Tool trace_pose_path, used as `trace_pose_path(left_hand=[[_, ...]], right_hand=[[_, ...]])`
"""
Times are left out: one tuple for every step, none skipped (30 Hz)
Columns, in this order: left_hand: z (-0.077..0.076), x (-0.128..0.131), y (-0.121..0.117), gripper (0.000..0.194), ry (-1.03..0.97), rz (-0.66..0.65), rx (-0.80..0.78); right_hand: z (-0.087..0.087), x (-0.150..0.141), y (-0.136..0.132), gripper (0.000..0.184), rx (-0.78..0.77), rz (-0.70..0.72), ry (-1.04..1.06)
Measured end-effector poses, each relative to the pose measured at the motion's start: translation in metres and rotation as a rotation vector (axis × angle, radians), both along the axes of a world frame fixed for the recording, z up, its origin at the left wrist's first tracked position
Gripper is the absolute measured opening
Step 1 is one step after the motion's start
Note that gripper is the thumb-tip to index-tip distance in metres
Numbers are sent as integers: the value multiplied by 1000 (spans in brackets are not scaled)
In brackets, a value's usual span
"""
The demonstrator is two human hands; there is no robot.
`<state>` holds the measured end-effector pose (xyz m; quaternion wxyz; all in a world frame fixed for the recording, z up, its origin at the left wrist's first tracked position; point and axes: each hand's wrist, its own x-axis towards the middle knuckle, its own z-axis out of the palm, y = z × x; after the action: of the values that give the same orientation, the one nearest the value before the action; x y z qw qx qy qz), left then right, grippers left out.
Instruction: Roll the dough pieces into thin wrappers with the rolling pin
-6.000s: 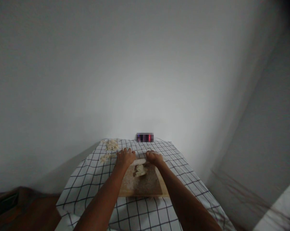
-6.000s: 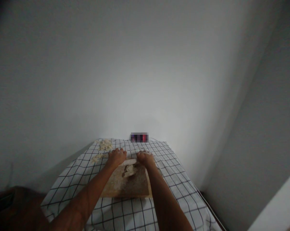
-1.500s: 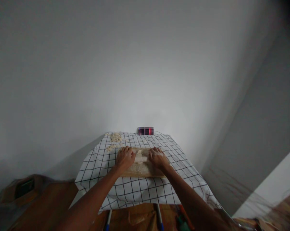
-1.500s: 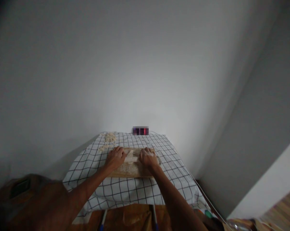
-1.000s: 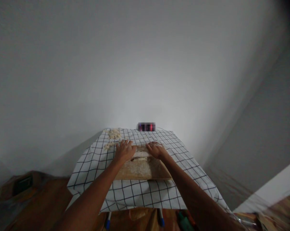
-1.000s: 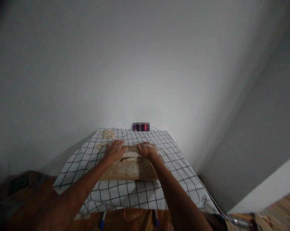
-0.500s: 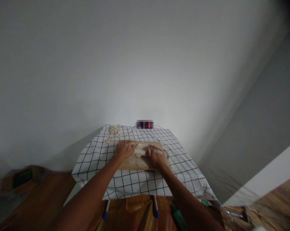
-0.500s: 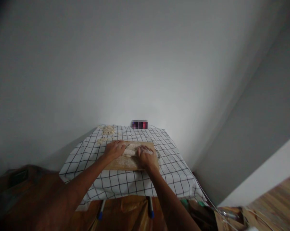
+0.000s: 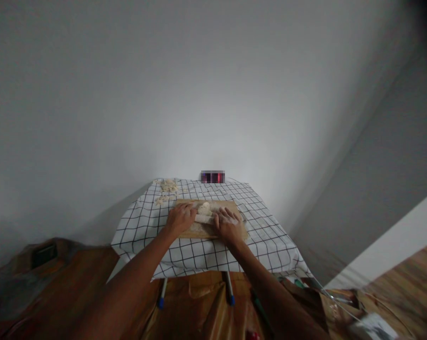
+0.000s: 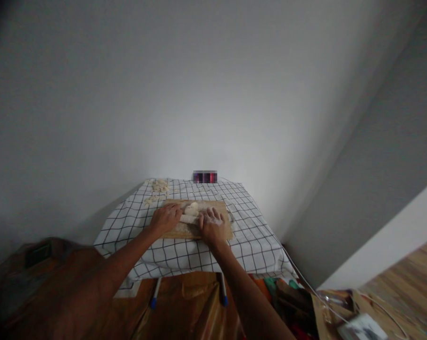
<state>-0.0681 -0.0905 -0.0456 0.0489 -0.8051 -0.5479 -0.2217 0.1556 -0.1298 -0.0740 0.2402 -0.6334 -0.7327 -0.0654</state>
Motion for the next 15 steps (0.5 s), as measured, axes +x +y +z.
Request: trace_pose_path(left_hand=[[-2,-1,1,40,5,-12,4],[-4,-2,4,40,8,-20,8],[-5,-2,6,40,5,-24,14],[-6,-1,10,39,3,-23,18],[-6,-1,13,39,1,-19,21],[-6,0,17,38,-2,-14,24],[-6,1,20,37,-5,-9,26],[-6,2,23,36,-7,-5,29],[-5,3,25,37,-10,1,32],[-5,4,26,37,-11,7,35],[-4,5,26,38,-13,14,37],[-3,5,25,38,-14,18,39],[-3,6,23,38,-14,20,40],[-2,6,22,38,-15,18,41],[-2,6,20,38,-16,17,44]], right_hand=[[0,-1,-1,47,4,4,3],[0,-1,-1,47,4,7,4],[1,-1,-1,48,-1,5,6],[2,-1,-1,48,-11,1,9],[3,-1,0,48,-23,-6,14],[5,-1,2,47,-35,-13,18],[7,0,5,48,-46,-22,21],[8,0,7,48,-53,-29,21],[10,0,10,47,-56,-34,17],[11,0,12,47,-58,-38,11],[12,0,14,46,-59,-41,1],[12,0,16,45,-62,-44,-9],[13,-1,17,44,-66,-48,-15],[13,-1,17,43,-69,-53,-18],[13,-2,17,43,-71,-58,-15]])
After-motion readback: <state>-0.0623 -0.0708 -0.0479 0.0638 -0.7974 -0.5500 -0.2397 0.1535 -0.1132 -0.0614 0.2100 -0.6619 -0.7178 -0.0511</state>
